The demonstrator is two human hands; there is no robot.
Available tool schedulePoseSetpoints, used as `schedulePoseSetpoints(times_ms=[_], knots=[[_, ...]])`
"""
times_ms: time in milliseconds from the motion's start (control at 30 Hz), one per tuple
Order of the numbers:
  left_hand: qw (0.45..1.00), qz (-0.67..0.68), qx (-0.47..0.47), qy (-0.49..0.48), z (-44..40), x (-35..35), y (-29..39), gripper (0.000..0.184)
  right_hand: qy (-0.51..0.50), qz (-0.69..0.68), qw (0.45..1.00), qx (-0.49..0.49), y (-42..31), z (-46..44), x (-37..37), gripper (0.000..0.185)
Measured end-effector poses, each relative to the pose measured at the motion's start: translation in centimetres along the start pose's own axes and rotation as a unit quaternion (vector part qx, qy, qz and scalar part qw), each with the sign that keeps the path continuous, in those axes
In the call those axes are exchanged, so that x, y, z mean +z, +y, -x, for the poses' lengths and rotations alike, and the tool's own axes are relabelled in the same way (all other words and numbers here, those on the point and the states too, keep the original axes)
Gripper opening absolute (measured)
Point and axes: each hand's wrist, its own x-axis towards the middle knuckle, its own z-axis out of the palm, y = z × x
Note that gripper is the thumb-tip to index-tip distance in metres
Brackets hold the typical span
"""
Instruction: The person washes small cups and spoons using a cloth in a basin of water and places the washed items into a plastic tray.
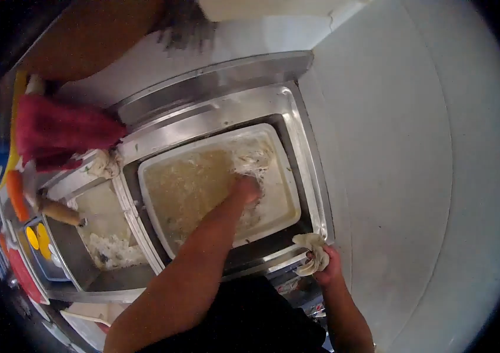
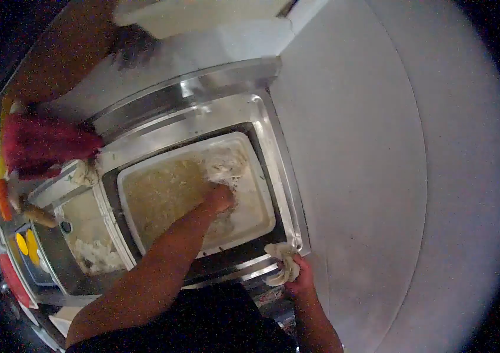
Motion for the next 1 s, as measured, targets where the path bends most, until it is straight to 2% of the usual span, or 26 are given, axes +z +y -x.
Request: schedulePoseSetpoints(times_ms=[33,67,100,167,200,267,333,367,400,467,533,567,633,667,733,767,800,833,867,933,1000], knots=[[0.993,-0.059,0.055,-0.088,-2.4,2.2,-0.4,0.045,-0.005,0.003,1.0,0.003,-0.1,-0.1,-0.9,0.038],[0.992,-0.06,0.056,-0.094,-4.2,6.4,-1.4,0.045,-0.012,0.007,1.0,0.005,-0.1,-0.1,-1.9,0.038],[0.994,0.009,0.035,0.107,-5.5,11.2,-2.9,0.047,-0.013,0.005,1.0,0.007,-0.1,-0.7,-2.9,0.038],[0.95,0.079,0.011,0.303,-5.8,12.3,-2.6,0.051,-0.034,-0.003,0.999,0.027,0.0,-2.0,-4.3,0.038],[0.944,0.194,-0.07,0.257,-4.2,9.4,-0.2,0.049,-0.034,-0.003,0.999,0.027,-0.1,-1.8,-3.8,0.038],[0.917,0.305,-0.152,0.207,-1.3,4.2,2.9,0.049,-0.027,-0.007,0.999,0.046,-0.4,-1.1,-1.4,0.041],[0.984,0.142,-0.104,0.042,0.2,1.1,4.1,0.055,-0.02,0.009,0.999,0.029,-0.4,-1.3,0.0,0.039],[0.983,0.141,-0.106,0.044,0.3,1.2,4.2,0.055,-0.011,0.024,1.0,0.011,-0.3,-1.2,0.5,0.037],[0.967,0.232,-0.104,0.002,0.4,1.4,4.2,0.06,-0.014,0.023,1.0,0.011,-0.1,-1.2,0.4,0.037],[0.942,0.317,-0.103,-0.035,1.8,1.7,4.0,0.065,-0.036,0.029,0.999,0.01,0.4,-1.8,0.0,0.036],[0.862,0.505,-0.037,0.024,4.5,1.8,3.6,0.071,-0.057,0.018,0.998,0.024,0.7,-2.3,0.0,0.034],[0.864,0.501,-0.038,0.03,5.6,1.6,3.1,0.071,-0.074,0.008,0.996,0.039,1.1,-2.5,0.1,0.033],[0.758,0.652,-0.02,0.014,8.2,1.0,2.1,0.076,-0.065,0.026,0.997,0.033,1.5,-2.3,2.2,0.033],[0.76,0.649,-0.02,0.024,9.2,1.3,0.9,0.076,-0.051,0.047,0.997,0.025,1.9,-2.2,3.2,0.032],[0.848,0.494,0.011,0.193,11.8,0.5,-0.9,0.07,-0.11,0.071,0.991,0.021,2.5,-2.5,4.6,0.035],[0.848,0.489,0.009,0.204,13.5,0.1,-2.1,0.07,-0.117,0.082,0.989,0.041,2.8,-2.8,5.6,0.036],[0.913,0.321,-0.004,0.252,17.2,-3.5,-1.4,0.066,-0.124,0.094,0.986,0.062,3.1,-2.6,7.1,0.037],[0.946,0.142,-0.023,0.289,20.3,-6.2,-1.1,0.063,-0.145,0.101,0.983,0.055,3.6,-3.1,8.0,0.038],[0.944,0.135,-0.031,0.299,22.4,-7.5,-1.7,0.063,-0.166,0.108,0.979,0.049,4.2,-3.7,9.1,0.039],[0.93,-0.042,-0.02,0.363,26.2,-9.2,-3.1,0.06,-0.174,0.131,0.975,0.036,5.4,-3.2,12.7,0.038],[0.927,-0.032,-0.06,0.369,29.3,-10.4,-4.3,0.057,-0.22,0.137,0.964,0.056,6.8,-2.4,15.8,0.037]])
